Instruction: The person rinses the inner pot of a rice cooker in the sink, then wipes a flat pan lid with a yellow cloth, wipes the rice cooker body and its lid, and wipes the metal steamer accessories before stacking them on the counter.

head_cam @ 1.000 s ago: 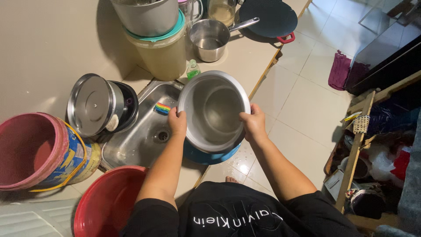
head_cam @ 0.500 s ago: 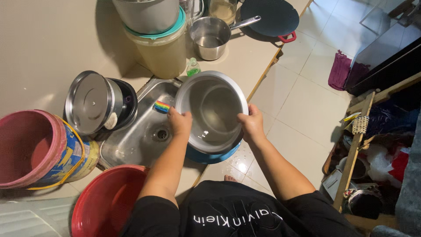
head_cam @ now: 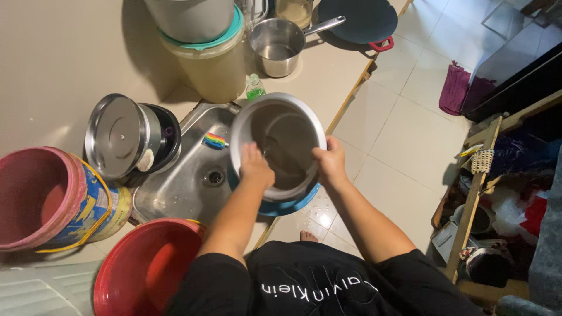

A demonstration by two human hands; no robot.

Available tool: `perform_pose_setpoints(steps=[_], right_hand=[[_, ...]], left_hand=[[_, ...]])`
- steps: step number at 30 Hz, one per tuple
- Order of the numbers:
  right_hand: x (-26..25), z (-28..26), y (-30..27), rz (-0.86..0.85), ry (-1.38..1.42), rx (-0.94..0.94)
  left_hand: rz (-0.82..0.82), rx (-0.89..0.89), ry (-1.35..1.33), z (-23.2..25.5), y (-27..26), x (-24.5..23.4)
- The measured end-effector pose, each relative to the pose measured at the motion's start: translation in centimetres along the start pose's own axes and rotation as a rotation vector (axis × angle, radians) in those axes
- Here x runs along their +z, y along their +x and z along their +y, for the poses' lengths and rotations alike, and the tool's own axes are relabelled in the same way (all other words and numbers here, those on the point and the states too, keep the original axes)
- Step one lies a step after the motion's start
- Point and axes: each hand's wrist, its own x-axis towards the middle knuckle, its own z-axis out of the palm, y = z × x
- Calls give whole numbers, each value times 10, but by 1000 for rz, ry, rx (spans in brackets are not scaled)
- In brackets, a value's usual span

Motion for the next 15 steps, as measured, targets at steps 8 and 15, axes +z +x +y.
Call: perform_pose_setpoints(steps=[8, 15], right_hand=[[4, 14, 8, 30, 14, -25], [-6, -7, 17, 40, 6, -48]], left_hand=[[-126, 170, -368, 48, 58, 42], [-111, 205, 32, -4, 20, 6]])
